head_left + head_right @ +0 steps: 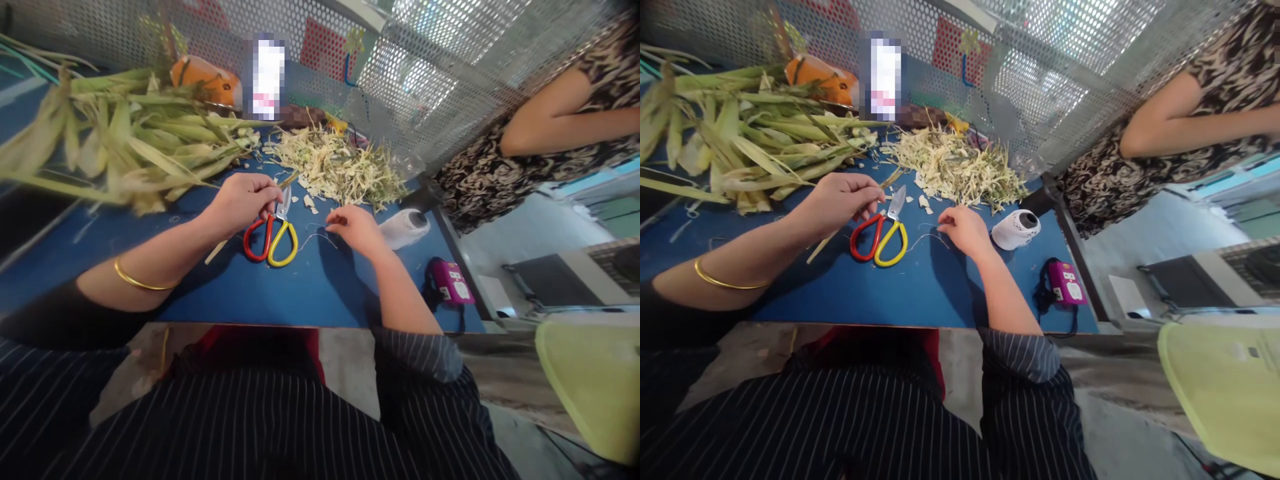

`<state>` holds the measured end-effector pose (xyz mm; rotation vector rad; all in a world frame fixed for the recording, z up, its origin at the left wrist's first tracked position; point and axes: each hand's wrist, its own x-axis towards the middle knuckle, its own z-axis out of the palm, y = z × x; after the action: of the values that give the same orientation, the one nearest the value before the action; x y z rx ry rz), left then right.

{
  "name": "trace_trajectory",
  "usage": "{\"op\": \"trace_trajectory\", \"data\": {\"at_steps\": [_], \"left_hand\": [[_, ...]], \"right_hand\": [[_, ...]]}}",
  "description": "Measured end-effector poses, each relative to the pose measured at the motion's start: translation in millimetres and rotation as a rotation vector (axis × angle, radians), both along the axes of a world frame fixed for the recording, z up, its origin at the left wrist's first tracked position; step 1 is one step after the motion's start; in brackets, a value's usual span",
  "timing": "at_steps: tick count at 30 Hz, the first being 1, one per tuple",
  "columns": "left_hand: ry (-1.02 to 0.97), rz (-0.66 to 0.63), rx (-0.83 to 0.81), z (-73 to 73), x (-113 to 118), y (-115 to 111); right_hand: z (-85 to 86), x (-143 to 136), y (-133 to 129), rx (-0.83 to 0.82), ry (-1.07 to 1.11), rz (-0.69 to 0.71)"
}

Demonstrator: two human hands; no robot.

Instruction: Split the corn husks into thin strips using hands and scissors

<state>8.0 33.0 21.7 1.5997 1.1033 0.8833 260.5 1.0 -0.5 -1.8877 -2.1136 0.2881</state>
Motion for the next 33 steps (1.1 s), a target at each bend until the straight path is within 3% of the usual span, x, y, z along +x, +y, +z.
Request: {"op": "trace_trajectory", "data": {"at_steps": [7, 14, 17, 19, 23, 28, 33], "left_hand": [[0.064, -0.097, -0.035, -7.8, -0.6, 3.4], [0.083, -0.133, -0.094, -7.9, 0.4, 1.9], [0.069, -0.138, -0.139, -9.5, 1.5, 2.2], [0.063, -0.14, -0.168, -9.7, 2.1, 1.8], [0.122, -0.169, -0.202, -7.9, 2.3, -0.7], [0.11, -0.202, -0.256, -9.2, 2.6, -2.4], [0.013, -0.324, -0.483, -12.7, 5.3, -5.2]], "right_hand": [[-27.6, -6.4, 5.8, 0.038, -0.085, -0.065], [-12.8, -9.4, -8.1, 0.079, 0.016, -0.101], [-4.6, -23.2, -16.2, 0.091, -0.143, -0.097], [-2.1, -37.2, -21.6, 0.098, -0.288, -0.04], [-3.0, -62.8, -31.4, 0.157, -0.443, 0.208], [-9.2, -80.7, -43.6, 0.271, -0.484, 0.448], [-13.9, -94.2, -52.1, 0.419, -0.462, 0.584]]}}
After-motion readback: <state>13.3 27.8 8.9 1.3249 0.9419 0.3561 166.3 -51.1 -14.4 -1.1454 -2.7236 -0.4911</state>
